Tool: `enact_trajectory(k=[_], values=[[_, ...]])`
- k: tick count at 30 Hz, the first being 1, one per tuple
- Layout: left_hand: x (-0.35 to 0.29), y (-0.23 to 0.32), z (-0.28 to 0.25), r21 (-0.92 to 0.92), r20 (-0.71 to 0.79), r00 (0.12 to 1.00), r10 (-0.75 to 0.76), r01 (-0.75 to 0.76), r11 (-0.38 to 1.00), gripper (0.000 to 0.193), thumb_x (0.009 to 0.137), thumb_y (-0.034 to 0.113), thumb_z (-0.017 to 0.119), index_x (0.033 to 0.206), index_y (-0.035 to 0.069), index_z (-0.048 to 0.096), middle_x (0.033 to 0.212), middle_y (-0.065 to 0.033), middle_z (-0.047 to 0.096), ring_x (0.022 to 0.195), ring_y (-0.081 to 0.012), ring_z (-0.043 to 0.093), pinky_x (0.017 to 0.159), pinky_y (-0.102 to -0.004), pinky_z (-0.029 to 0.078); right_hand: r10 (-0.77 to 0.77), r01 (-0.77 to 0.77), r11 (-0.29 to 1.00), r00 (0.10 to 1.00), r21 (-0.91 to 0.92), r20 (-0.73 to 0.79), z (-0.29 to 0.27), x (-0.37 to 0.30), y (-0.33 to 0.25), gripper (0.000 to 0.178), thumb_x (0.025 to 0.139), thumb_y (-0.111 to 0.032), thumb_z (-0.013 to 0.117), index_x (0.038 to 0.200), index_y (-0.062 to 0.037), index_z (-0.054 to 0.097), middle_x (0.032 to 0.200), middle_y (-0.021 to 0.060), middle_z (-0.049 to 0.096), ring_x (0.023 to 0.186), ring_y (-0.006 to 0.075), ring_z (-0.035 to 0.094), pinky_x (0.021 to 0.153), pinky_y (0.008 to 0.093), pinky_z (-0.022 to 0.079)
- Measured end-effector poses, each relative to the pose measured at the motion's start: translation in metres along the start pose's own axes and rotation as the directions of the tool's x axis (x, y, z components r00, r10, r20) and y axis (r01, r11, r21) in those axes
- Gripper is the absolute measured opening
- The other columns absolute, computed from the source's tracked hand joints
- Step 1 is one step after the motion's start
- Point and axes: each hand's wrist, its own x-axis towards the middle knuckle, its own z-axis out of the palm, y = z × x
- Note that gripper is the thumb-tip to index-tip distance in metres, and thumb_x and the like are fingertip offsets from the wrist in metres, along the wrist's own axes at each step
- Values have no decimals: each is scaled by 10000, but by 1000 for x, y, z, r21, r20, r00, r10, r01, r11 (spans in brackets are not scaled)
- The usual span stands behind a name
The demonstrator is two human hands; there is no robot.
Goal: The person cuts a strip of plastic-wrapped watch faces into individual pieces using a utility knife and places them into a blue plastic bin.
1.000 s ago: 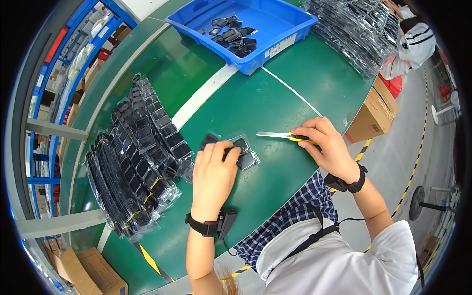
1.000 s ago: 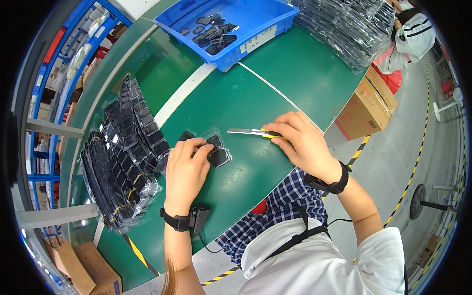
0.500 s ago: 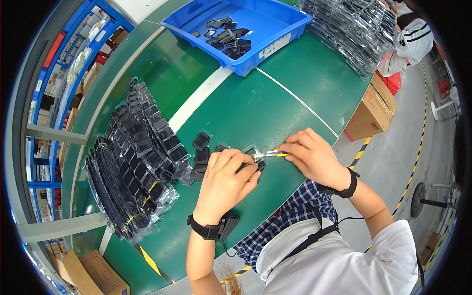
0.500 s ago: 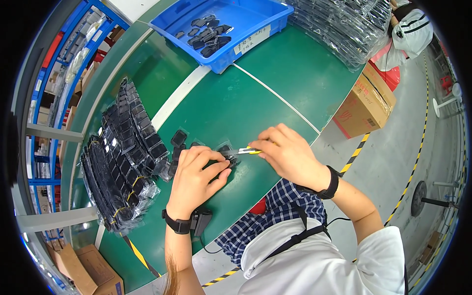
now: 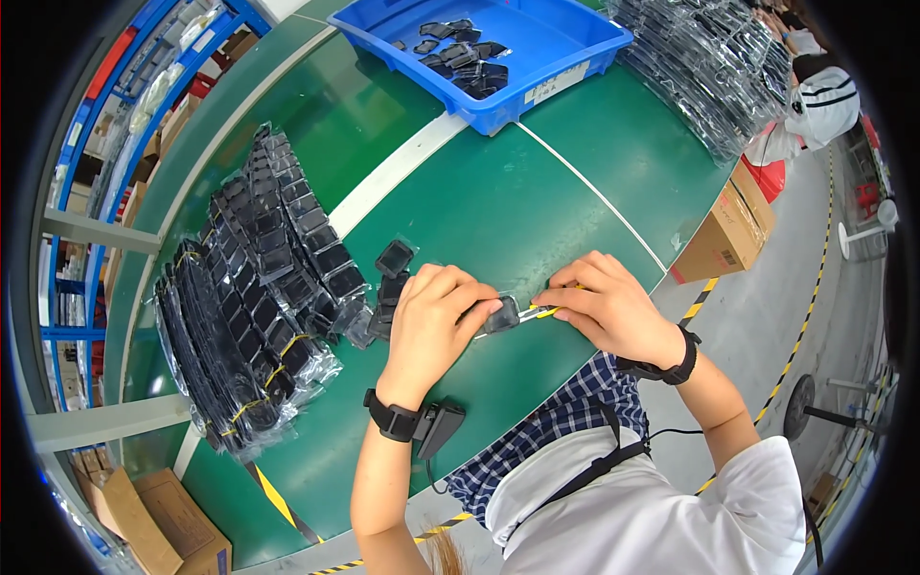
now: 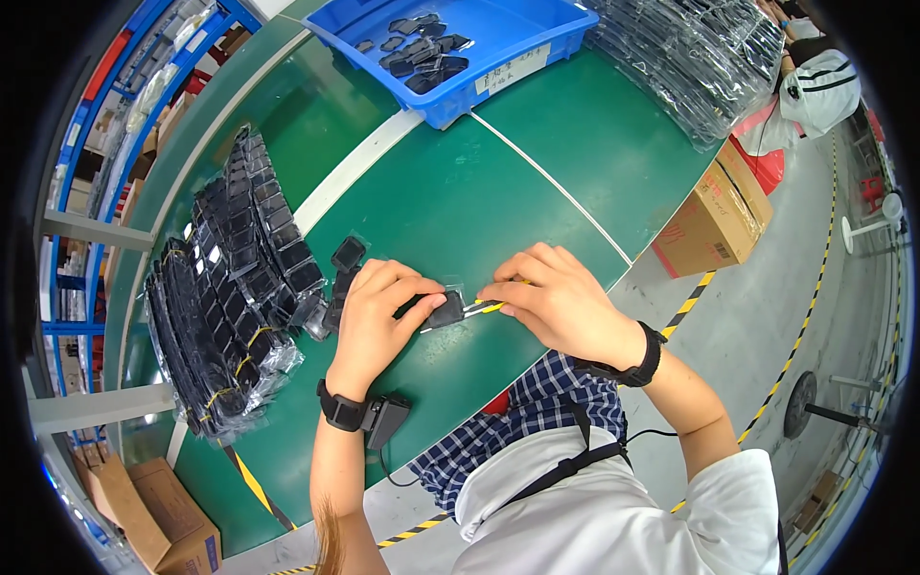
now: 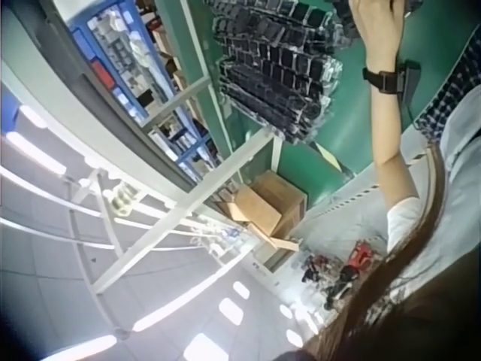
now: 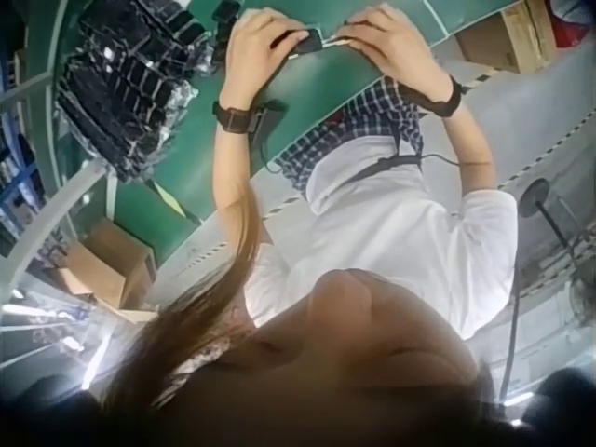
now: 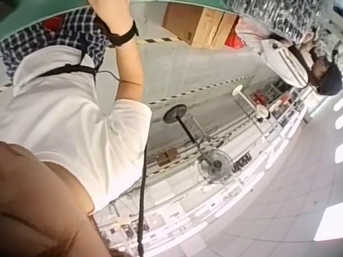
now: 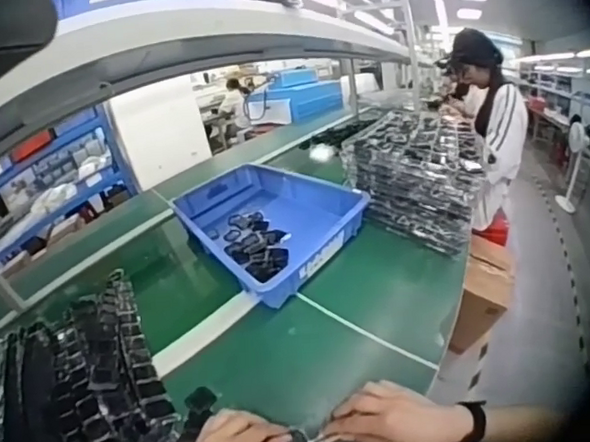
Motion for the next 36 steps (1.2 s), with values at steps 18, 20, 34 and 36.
enact_trajectory(k=[18,20,34,36], values=[[3,2,4,43,-4,1000,5,-4,999,99,871,255,782,895,161,762,891,35,656,938,-198,591,810,-366,425,-87,86,996,995,26,48,-4,9,20,340,808,-73,797,1140,-141,775,1118,-23,666,1052,234,587,923,375,473],[1,2,2,58,3,1000,-5,5,998,97,872,252,779,893,159,761,897,38,659,945,-193,590,812,-370,421,-124,121,992,985,36,117,-20,1,28,312,819,-73,789,1126,-130,778,1111,-8,662,1061,243,584,936,382,475],[-19,16,-9,336,-258,933,-250,329,883,658,876,428,792,1402,94,580,1428,-183,514,1356,-433,455,1139,-543,361,197,-190,979,975,77,-99,-44,-34,35,304,851,45,713,1131,-64,758,1130,78,644,1088,289,569,949,386,475],[-14,22,0,338,-170,940,-295,337,879,809,858,507,792,1482,80,502,1531,-234,416,1440,-504,355,1208,-590,290,194,-185,980,972,78,-130,-37,-31,36,311,853,46,712,1141,-66,753,1133,78,644,1091,289,569,950,385,476]])
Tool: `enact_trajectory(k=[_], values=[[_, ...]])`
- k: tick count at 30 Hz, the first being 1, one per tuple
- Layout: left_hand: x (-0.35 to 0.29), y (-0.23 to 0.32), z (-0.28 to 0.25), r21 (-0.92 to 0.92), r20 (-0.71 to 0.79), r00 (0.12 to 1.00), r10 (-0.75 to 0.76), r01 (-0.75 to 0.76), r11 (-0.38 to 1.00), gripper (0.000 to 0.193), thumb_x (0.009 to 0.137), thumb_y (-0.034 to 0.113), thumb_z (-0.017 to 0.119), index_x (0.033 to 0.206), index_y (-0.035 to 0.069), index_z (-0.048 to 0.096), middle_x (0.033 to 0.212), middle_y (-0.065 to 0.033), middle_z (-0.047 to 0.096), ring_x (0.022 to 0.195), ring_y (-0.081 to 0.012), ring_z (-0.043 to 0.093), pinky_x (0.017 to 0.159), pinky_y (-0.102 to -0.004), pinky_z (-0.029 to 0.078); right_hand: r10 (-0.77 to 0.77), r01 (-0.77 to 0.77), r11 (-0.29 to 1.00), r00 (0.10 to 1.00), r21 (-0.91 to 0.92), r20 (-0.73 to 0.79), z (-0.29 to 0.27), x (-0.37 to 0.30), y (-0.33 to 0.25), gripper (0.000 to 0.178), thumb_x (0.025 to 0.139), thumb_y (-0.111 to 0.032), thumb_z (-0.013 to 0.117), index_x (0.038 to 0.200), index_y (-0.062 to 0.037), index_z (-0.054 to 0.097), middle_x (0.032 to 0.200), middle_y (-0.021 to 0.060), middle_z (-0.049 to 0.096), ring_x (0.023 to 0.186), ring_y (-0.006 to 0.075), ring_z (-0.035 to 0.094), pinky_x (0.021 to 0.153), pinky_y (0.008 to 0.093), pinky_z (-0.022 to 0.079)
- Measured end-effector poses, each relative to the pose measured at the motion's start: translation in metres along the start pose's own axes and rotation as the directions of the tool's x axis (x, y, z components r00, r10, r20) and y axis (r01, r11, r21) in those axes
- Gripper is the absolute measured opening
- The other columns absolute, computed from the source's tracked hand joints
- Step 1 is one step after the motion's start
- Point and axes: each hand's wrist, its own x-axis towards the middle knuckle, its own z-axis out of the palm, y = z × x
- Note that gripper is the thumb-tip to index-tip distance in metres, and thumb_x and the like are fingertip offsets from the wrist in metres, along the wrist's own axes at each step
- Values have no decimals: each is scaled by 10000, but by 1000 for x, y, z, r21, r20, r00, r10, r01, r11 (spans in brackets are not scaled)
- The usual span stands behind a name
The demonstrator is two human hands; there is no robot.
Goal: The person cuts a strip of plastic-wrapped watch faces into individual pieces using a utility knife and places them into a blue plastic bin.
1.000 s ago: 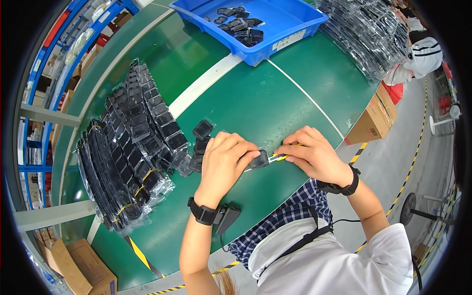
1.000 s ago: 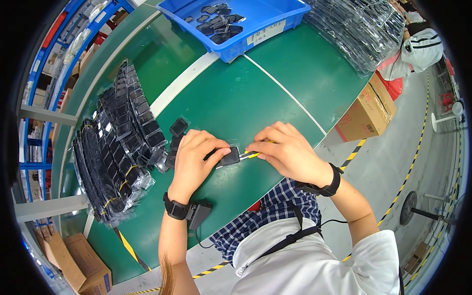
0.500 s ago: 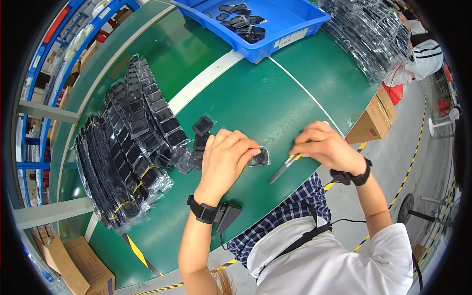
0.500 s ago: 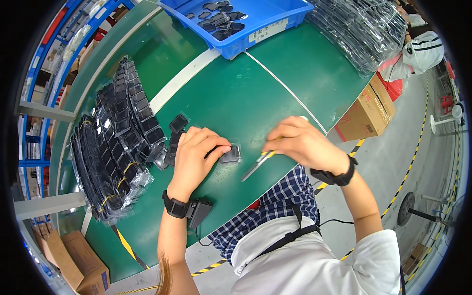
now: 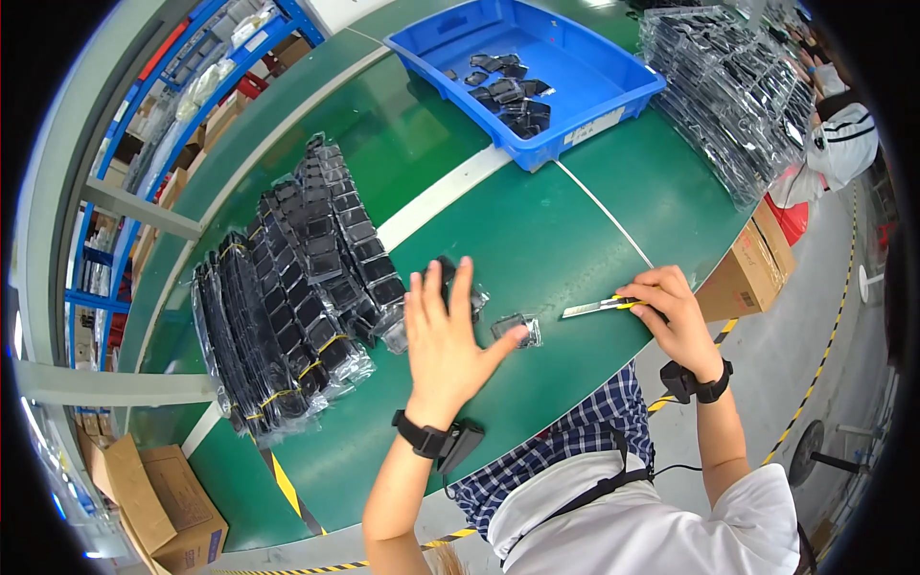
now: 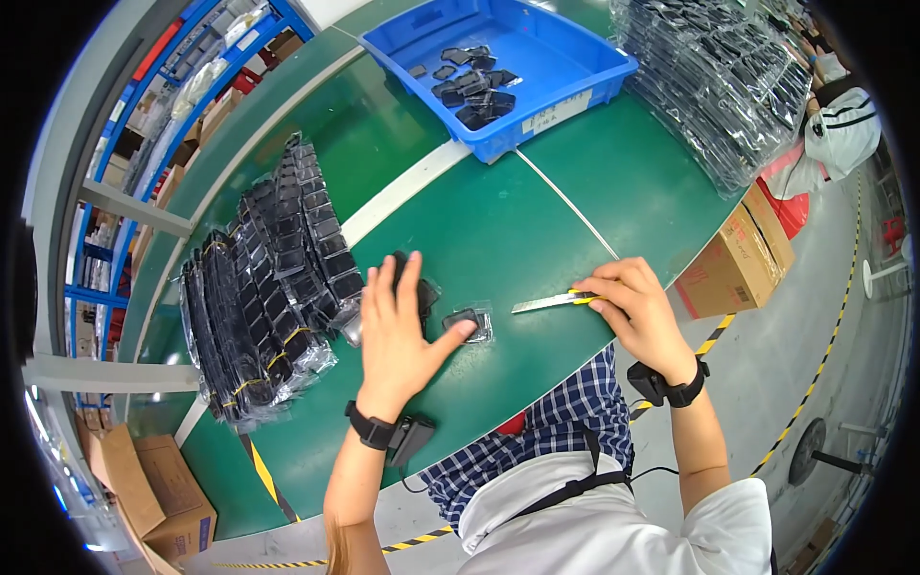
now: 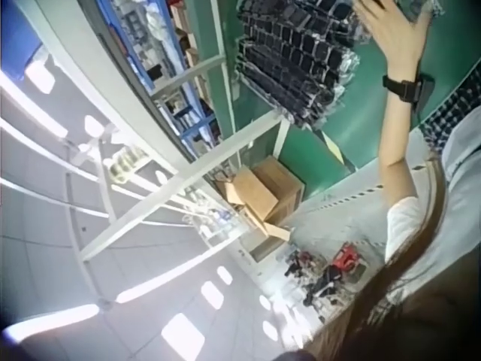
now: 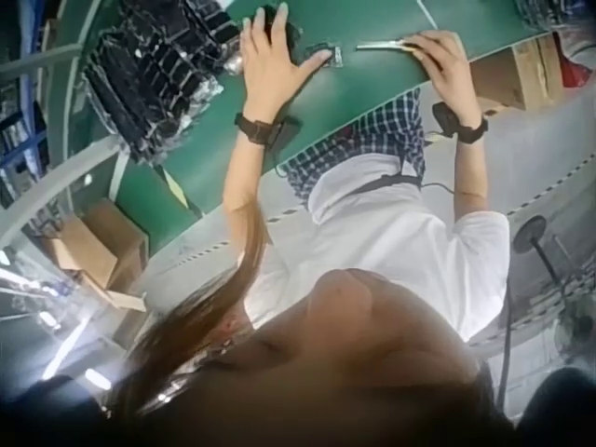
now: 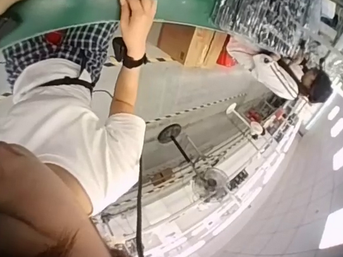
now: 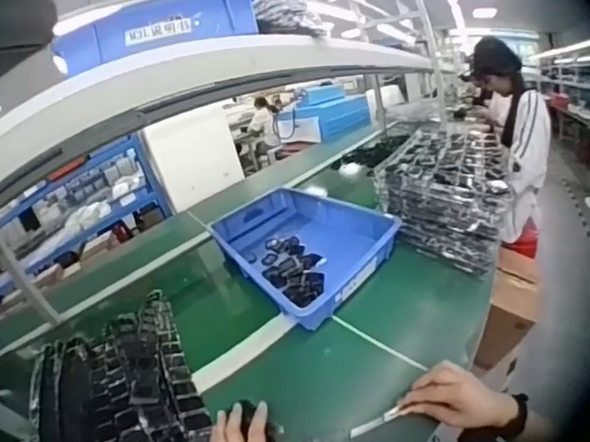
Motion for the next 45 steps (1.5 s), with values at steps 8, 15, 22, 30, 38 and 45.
enact_trajectory(k=[8,15,22,30,38,45], values=[[33,15,49,-133,4,990,138,-137,982,808,882,533,759,1492,73,496,1609,-220,355,1510,-477,281,1229,-590,258,12,-7,999,990,37,-139,25,13,-11,311,877,51,687,1163,-59,739,1131,89,642,1088,287,576,942,377,483],[56,21,21,-113,-163,972,169,-189,975,653,921,371,746,1438,31,537,1516,-207,475,1445,-415,412,1203,-557,327,40,-25,998,971,64,-236,20,8,-9,311,885,59,668,1177,-33,725,1127,111,639,1068,284,596,934,362,487],[-9,-53,-37,238,-161,986,-37,76,968,523,844,183,798,1300,1,619,1351,-161,610,1280,-360,560,1103,-464,445,64,-56,997,979,50,-196,17,-3,-25,317,882,61,667,1182,-24,720,1124,118,640,1054,284,606,918,357,494],[-48,-49,-57,49,-31,995,-95,96,994,276,850,68,760,1117,32,701,1099,-92,686,1040,-316,652,918,-432,527,8,8,993,991,117,-135,32,-2,-50,320,876,52,684,1178,-45,731,1102,103,639,1034,279,602,891,365,504],[-57,-40,-34,67,-117,993,-7,15,998,152,896,78,721,1046,54,733,1074,-86,728,1031,-296,682,891,-416,553,-15,21,989,999,144,-43,43,-7,-58,339,866,44,718,1185,-68,739,1092,86,631,1018,270,603,884,359,507],[-27,-32,-47,84,-7,1000,11,-10,996,293,902,262,747,1136,88,718,1233,-94,692,1074,-287,661,902,-418,556,1,5,989,999,149,-44,43,-10,-59,349,862,47,721,1189,-73,740,1091,82,628,1019,267,606,874,360,512]])
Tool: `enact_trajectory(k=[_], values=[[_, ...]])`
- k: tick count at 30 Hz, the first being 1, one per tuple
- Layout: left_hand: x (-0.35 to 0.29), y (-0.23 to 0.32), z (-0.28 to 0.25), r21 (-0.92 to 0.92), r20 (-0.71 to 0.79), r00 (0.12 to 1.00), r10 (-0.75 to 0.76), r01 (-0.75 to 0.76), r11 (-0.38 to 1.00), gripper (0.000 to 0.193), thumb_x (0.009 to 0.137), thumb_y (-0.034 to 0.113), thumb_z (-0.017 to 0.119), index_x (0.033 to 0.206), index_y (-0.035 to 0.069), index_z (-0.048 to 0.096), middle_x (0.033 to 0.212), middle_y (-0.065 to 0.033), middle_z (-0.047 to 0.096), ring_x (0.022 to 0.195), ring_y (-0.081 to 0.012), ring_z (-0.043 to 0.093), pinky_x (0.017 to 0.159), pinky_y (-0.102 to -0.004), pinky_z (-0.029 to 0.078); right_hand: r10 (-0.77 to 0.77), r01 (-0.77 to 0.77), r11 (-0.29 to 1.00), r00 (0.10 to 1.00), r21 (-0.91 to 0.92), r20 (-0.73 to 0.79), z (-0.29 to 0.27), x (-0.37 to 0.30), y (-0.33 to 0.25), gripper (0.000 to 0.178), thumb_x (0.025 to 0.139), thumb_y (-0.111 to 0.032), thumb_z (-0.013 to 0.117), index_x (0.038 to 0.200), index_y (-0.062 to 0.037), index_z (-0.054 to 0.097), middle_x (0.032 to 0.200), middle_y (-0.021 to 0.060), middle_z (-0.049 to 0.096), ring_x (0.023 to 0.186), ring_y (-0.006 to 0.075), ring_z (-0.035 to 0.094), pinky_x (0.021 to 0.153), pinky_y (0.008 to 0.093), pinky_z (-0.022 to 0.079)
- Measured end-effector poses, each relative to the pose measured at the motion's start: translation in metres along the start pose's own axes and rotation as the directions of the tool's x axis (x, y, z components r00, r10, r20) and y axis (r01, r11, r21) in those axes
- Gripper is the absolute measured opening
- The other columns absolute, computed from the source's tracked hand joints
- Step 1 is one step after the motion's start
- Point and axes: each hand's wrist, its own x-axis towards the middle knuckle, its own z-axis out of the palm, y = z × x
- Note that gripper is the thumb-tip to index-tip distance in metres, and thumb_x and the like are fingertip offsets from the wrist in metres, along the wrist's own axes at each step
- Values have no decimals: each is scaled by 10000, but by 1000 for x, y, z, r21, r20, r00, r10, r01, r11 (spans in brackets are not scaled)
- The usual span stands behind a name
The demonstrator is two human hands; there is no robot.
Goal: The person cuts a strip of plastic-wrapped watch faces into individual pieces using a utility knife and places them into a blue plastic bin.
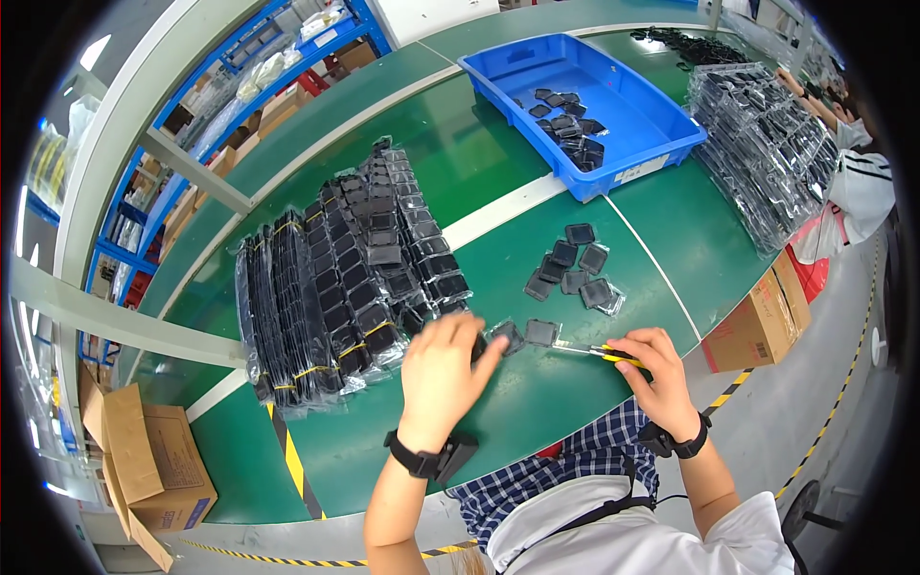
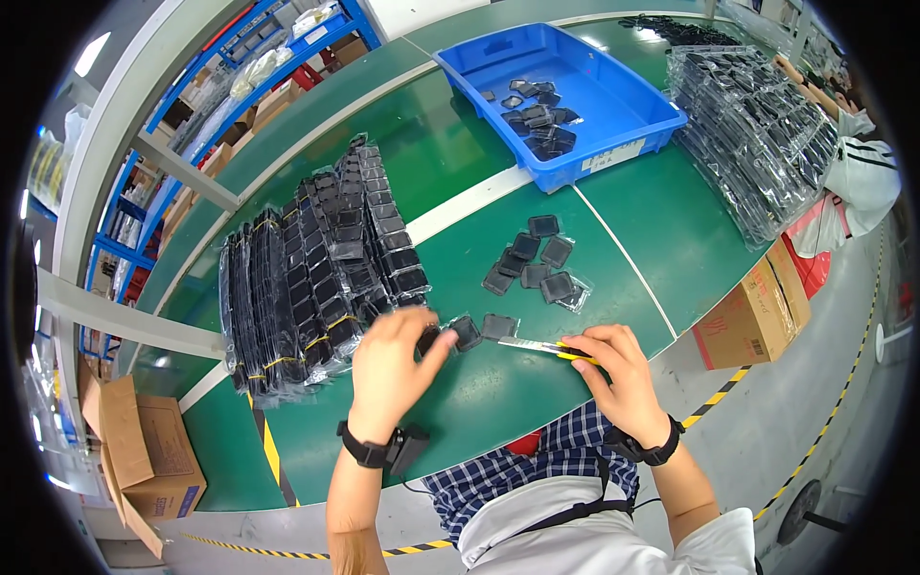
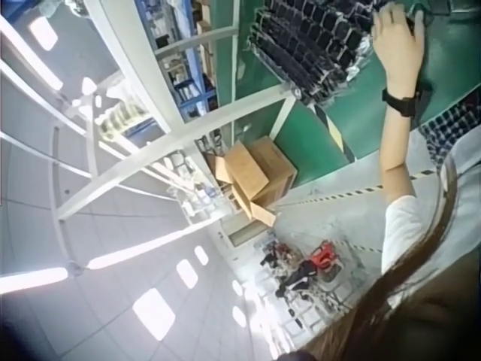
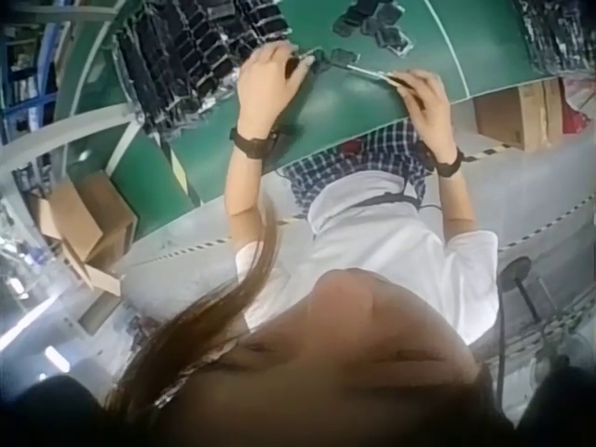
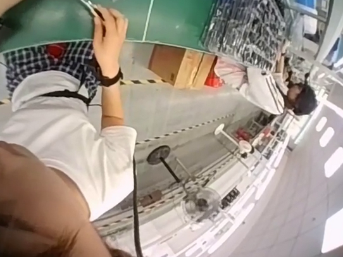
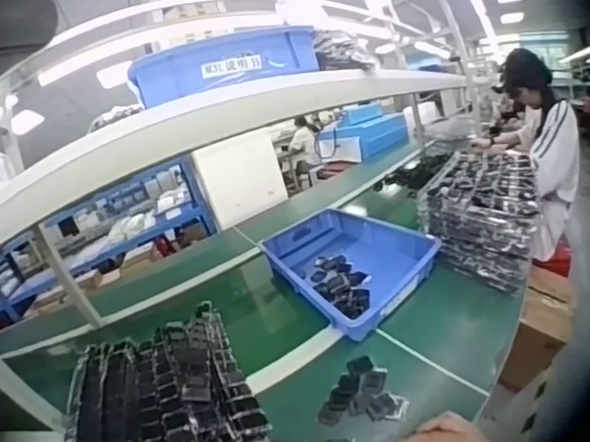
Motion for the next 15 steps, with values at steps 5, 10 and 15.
enact_trajectory(k=[5,10,15], values=[[45,-7,18,247,-127,977,-170,197,949,351,901,228,754,1216,77,722,1262,-157,671,1134,-337,639,931,-443,551,-40,41,999,999,-25,7,-1,0,-6,343,872,53,710,1190,-70,740,1087,89,626,988,257,617,860,347,523],[55,-20,37,169,-78,975,-208,218,961,353,893,143,738,1238,74,720,1210,-158,661,1138,-347,625,910,-445,552,131,-163,925,985,344,115,14,-1,-31,312,971,21,644,1274,-42,683,1110,81,627,971,198,635,833,310,529],[46,-24,40,-92,-24,994,-102,100,991,350,878,76,720,1228,70,723,1120,-128,663,1099,-329,637,899,-431,550,175,-379,734,908,564,381,49,11,-40,321,1070,-45,535,1390,-29,544,1171,85,621,951,148,636,788,282,517]])
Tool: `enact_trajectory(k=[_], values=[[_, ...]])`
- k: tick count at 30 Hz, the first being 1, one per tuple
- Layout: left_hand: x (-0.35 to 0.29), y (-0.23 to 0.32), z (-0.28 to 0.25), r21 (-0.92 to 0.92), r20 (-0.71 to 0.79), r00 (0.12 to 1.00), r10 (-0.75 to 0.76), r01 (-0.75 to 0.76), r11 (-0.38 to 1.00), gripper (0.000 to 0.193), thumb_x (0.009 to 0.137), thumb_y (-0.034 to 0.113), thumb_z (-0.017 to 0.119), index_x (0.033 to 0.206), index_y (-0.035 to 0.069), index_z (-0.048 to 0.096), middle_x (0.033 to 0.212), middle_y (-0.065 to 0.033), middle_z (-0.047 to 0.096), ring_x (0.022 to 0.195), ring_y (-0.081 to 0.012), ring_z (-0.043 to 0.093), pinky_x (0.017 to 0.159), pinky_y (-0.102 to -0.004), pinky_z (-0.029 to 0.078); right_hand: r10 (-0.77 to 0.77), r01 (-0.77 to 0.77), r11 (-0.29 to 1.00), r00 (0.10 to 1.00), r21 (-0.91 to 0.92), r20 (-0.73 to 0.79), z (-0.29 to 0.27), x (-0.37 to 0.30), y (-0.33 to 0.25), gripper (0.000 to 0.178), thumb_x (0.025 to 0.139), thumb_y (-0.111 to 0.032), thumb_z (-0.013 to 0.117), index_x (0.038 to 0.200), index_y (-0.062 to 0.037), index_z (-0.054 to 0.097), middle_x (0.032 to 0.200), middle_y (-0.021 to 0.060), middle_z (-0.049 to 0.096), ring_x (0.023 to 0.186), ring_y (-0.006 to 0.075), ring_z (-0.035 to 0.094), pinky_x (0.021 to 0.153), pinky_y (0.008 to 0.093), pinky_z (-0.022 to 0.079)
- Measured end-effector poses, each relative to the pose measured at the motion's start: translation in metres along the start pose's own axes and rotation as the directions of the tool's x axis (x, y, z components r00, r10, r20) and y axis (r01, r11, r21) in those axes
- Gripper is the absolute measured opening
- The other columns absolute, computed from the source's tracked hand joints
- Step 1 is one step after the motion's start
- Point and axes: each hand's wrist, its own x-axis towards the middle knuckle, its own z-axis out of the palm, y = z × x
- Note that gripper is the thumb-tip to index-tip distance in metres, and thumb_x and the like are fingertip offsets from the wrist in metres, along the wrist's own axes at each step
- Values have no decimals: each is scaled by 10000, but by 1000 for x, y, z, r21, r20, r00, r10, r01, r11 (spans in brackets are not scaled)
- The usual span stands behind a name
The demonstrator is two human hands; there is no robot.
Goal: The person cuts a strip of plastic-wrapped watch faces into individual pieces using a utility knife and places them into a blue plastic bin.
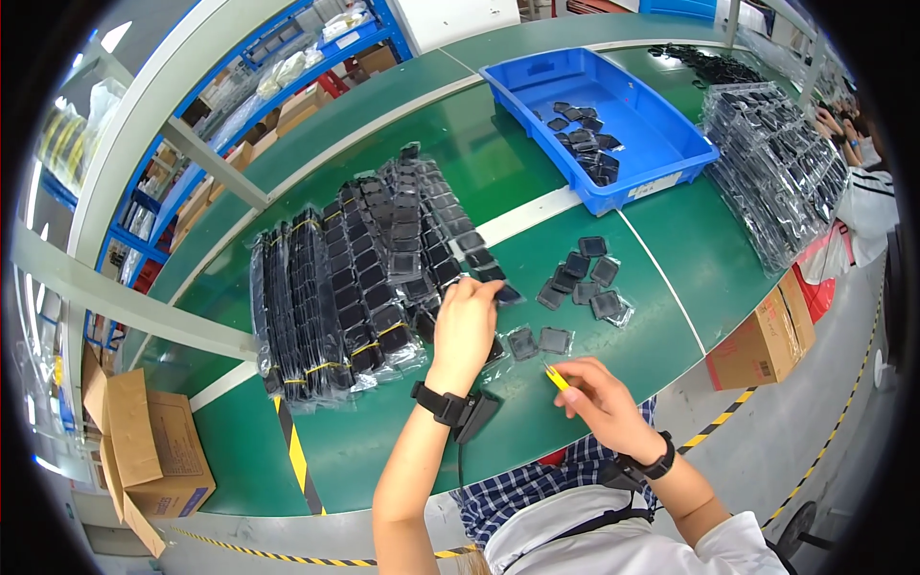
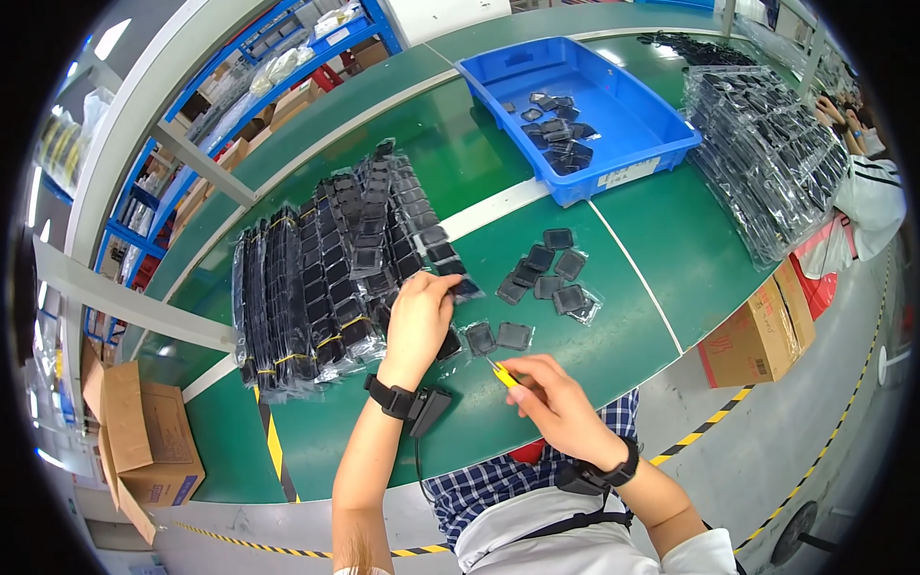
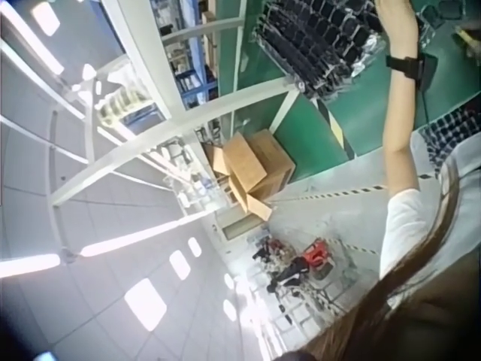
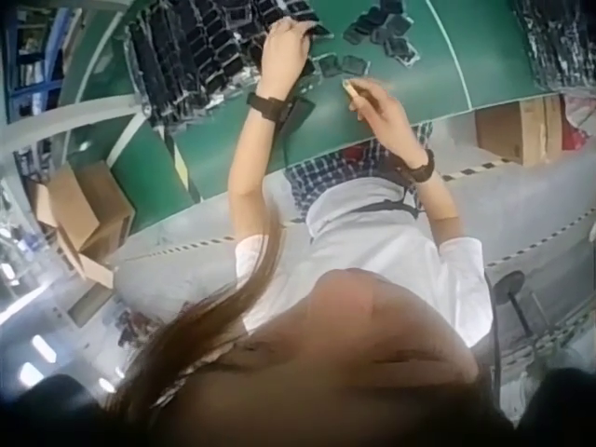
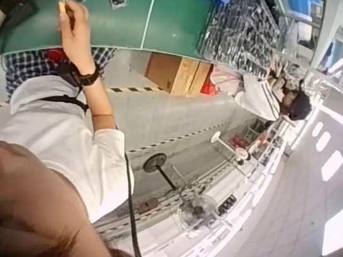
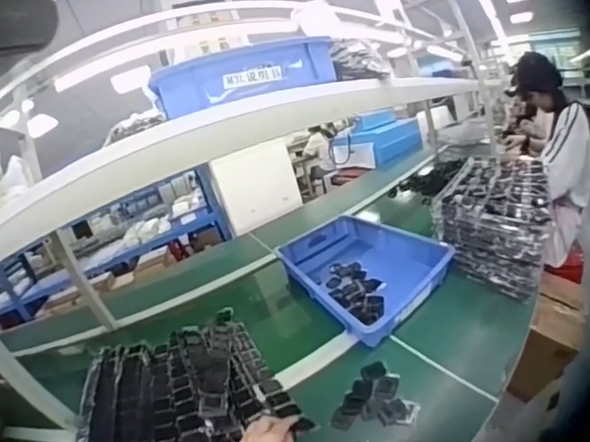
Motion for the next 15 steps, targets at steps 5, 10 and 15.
enact_trajectory(k=[5,10,15], values=[[-15,3,-7,-204,19,997,77,-72,976,307,869,74,720,1176,75,729,1087,-89,672,1057,-309,650,902,-416,549,-88,83,993,994,78,57,26,32,16,333,1106,-83,466,1429,-39,400,1291,114,610,871,133,616,756,271,506],[-33,-2,-22,-120,17,998,67,-65,991,270,867,85,723,1137,85,726,1049,-82,678,1054,-312,651,909,-422,549,77,-75,997,984,-21,161,24,41,15,330,1114,-102,451,1421,-36,351,1389,119,588,847,131,602,750,270,508],[-40,-4,-30,-120,39,990,134,-128,984,270,860,106,739,1129,104,727,1020,-64,676,1046,-288,650,896,-415,535,49,-43,994,997,-105,52,10,43,12,334,1116,-112,446,1421,-24,343,1434,114,577,874,130,607,745,279,514]])
